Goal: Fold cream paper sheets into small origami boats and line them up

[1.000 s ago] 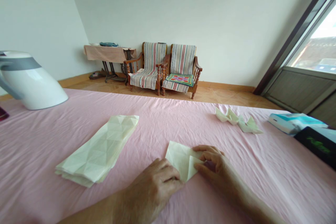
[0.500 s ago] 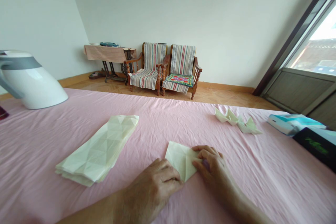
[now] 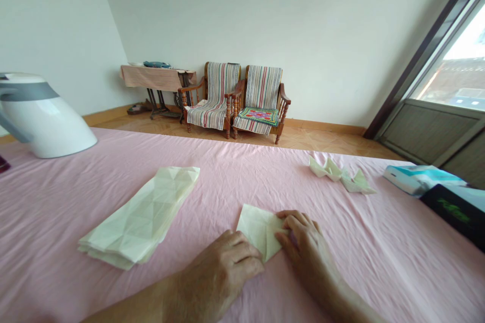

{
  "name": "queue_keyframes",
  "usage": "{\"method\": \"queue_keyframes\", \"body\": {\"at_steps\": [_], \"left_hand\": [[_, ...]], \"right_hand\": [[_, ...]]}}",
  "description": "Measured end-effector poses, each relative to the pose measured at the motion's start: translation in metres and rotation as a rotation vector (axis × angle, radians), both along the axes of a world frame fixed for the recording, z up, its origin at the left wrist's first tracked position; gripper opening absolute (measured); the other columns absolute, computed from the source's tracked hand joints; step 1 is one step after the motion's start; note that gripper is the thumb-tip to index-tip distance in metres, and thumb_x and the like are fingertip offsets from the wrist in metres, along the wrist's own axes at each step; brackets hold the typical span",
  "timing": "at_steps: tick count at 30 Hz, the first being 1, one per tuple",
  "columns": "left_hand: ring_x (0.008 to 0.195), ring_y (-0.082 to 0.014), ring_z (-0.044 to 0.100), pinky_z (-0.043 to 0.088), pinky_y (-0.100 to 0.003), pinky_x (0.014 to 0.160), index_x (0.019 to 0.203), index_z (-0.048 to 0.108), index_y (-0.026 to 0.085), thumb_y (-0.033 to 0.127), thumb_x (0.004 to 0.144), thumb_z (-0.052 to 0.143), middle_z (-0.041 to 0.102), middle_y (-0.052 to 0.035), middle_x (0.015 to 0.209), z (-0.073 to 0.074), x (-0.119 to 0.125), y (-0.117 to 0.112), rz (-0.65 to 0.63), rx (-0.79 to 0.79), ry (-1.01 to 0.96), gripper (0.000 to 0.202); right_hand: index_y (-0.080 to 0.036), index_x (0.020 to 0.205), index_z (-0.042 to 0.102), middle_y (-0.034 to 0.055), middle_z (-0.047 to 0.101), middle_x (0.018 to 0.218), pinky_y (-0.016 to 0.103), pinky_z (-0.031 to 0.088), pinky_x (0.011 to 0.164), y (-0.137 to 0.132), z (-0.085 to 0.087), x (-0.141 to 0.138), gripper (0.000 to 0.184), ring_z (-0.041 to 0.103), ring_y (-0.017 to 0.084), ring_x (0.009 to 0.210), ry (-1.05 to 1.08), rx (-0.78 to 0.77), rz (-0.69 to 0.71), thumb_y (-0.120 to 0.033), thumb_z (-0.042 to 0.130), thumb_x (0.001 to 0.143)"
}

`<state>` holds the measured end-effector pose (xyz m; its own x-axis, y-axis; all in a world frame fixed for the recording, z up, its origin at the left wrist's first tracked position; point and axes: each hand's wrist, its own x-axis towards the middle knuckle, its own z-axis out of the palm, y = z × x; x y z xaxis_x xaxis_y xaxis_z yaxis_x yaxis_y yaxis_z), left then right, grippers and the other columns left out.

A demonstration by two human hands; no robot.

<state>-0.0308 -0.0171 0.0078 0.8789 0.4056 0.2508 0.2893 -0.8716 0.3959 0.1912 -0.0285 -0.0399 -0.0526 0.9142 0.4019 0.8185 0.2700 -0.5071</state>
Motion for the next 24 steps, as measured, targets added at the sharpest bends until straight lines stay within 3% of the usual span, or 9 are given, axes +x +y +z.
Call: {"method": "queue_keyframes", "body": {"at_steps": [7,24], "left_hand": [[0.100,-0.0210,0.055,0.044,-0.035,0.096,0.135,0.048,0.020,0.004,0.088,0.051,0.064,-0.0054,0.113,0.0042,0.0008,-0.0021,-0.008,0.032,0.062,0.049],[0.104,-0.0229,0.052,0.041,-0.035,0.098,0.130,0.052,0.019,0.011,0.089,0.053,0.062,-0.0063,0.115,0.0069,0.0014,0.0016,-0.022,0.027,0.133,0.042]], "right_hand": [[-0.023,0.080,0.054,0.0057,0.064,0.103,0.039,0.041,0.080,-0.0007,-0.0008,0.0004,0.009,0.057,0.024,0.096,0.016,-0.003,0.016,-0.016,0.052,0.085],[-0.023,0.073,0.049,0.0060,0.064,0.102,0.039,0.040,0.083,0.0021,-0.0069,0.0043,0.013,0.057,0.024,0.097,0.090,-0.032,0.020,-0.020,0.053,0.085]]}}
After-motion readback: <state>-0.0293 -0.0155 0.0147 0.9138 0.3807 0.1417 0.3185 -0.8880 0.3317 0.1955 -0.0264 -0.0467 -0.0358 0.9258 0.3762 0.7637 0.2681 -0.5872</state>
